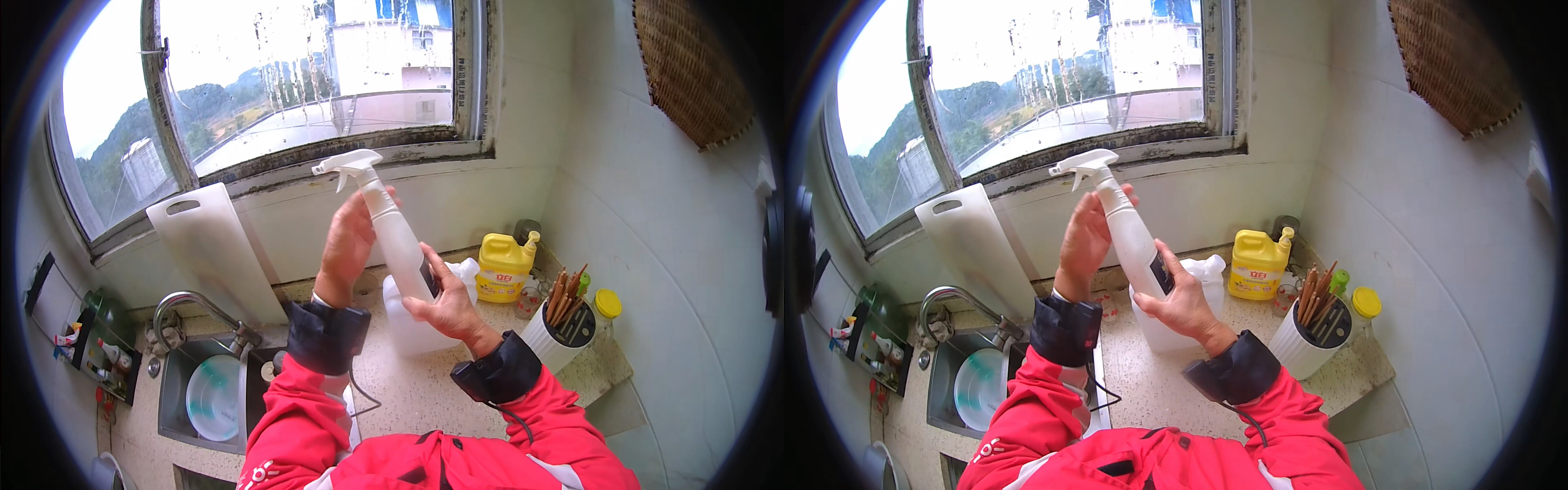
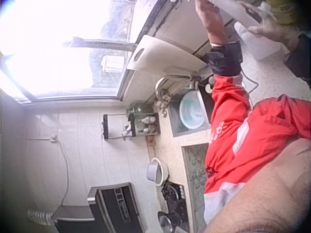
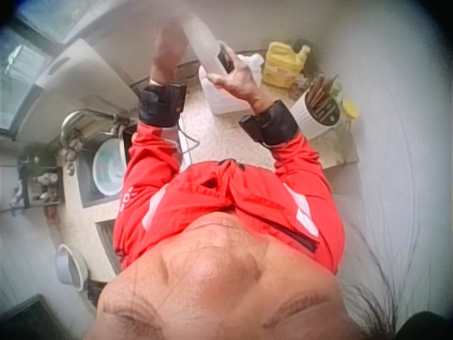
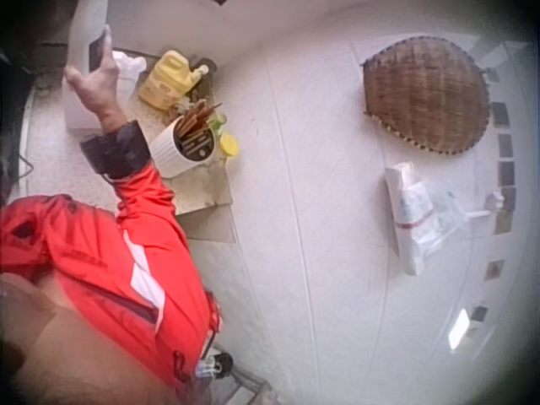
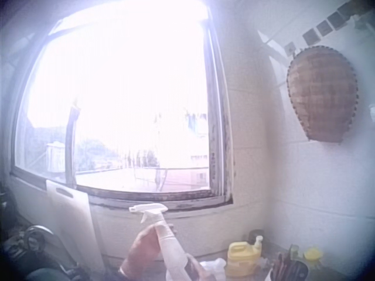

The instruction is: The person assembles a spray bottle by attaching the nozzle and tube, then fills it with liquid from a larger container. They test the spray on a window and later place the bottle on the floor among other items.

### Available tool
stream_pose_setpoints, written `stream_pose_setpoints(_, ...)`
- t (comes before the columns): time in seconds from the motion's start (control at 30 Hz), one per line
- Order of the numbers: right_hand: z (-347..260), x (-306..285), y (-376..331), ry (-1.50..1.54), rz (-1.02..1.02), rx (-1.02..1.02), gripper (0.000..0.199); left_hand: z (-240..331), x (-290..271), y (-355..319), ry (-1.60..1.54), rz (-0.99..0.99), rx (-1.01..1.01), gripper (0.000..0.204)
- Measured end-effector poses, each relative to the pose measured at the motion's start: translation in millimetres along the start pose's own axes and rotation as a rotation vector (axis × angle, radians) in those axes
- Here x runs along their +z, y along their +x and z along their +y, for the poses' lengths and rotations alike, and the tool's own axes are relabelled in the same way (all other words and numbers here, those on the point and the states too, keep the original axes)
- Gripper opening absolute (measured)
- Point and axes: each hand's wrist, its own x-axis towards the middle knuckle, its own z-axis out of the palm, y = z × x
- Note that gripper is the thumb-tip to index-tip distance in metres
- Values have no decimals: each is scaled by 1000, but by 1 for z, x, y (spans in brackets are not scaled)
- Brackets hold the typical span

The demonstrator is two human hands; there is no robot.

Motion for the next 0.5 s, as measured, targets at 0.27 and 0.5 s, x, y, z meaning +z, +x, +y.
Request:
stream_pose_setpoints(0.27,-26,-39,14,-304,-6,-59,52,-15,23,-45,-82,-155,-190,52)
stream_pose_setpoints(0.5,-71,-56,54,183,-362,27,44,-15,58,-70,36,-400,-366,66)
